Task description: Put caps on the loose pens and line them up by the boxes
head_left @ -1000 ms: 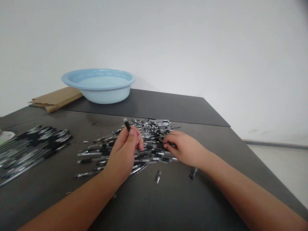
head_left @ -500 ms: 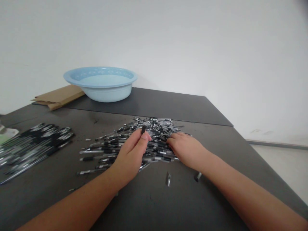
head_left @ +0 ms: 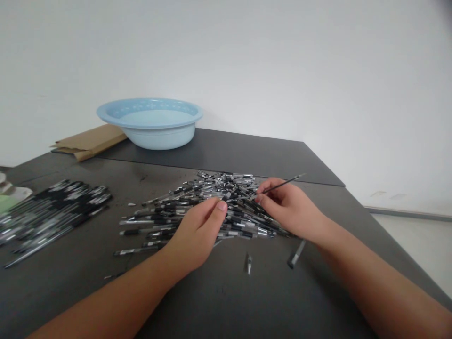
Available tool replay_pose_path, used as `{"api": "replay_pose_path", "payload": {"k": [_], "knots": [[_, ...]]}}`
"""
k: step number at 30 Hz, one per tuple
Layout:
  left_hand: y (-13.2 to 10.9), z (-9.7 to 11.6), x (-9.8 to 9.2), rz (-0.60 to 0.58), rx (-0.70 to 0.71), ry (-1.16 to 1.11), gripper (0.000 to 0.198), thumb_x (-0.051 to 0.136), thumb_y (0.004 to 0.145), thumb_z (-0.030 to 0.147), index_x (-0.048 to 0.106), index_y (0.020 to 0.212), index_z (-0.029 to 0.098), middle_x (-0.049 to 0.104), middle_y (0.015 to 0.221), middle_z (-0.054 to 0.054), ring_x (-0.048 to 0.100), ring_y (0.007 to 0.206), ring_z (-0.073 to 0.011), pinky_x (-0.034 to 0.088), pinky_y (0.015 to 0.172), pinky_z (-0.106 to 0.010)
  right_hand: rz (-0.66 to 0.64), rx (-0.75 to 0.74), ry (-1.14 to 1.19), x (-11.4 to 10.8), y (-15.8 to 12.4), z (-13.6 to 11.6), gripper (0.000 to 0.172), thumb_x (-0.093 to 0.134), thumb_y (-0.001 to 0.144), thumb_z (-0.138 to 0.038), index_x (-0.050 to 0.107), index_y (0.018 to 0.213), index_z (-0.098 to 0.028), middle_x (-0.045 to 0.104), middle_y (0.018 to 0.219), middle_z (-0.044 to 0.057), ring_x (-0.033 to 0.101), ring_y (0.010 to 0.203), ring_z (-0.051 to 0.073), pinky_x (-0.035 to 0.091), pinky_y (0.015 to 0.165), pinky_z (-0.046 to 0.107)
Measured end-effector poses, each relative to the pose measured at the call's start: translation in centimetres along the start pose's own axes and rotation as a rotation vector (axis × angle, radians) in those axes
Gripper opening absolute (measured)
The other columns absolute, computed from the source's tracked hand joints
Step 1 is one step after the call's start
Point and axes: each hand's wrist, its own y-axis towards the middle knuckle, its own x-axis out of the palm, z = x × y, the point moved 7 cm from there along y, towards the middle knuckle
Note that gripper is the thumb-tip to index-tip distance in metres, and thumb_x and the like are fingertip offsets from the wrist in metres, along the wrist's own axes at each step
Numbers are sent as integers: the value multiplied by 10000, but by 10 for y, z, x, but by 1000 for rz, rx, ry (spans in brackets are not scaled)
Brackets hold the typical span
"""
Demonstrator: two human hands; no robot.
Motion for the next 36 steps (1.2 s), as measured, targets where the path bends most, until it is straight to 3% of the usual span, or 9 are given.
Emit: {"api": "replay_pose_path", "payload": {"k": [3, 6, 13, 20, 36], "knots": [[-1, 6, 3, -57, 38, 49, 466, 375, 1085, 504, 465, 733, 212, 499, 693, 24, 463, 675, -164, 315, 628, -309, -5, 14, 546, 6, -9, -12, 204, 715, 966, -419, 680, 1010, -223, 773, 865, 40, 691, 708, 166, 530, 614, 276], [-4, 11, 7, -116, 98, 100, 458, 384, 1088, 479, 446, 724, 208, 513, 689, 27, 472, 672, -159, 297, 627, -310, 10, -4, 716, 8, -16, -22, 203, 791, 927, -406, 726, 992, -225, 791, 875, 51, 718, 746, 170, 572, 660, 287], [-7, 17, 9, -142, 202, 205, 440, 426, 1074, 430, 424, 697, 204, 515, 653, 26, 474, 633, -153, 262, 612, -314, -16, -52, 642, 12, -18, -29, 248, 814, 898, -465, 760, 929, -226, 765, 808, 49, 715, 725, 188, 585, 634, 299], [-7, 15, 9, -138, 183, 231, 436, 423, 1084, 433, 440, 713, 205, 532, 673, 24, 498, 655, -159, 263, 623, -317, 40, -55, 682, 7, -20, -24, 191, 829, 895, -423, 773, 914, -242, 775, 835, 55, 732, 742, 198, 597, 650, 309], [-9, 16, 17, -211, 214, 297, 413, 410, 1088, 426, 449, 740, 207, 512, 714, 17, 469, 688, -164, 252, 638, -333, -49, -113, 567, 4, -20, -26, 198, 795, 923, -415, 757, 920, -221, 737, 819, 51, 688, 704, 179, 550, 612, 282]]}}
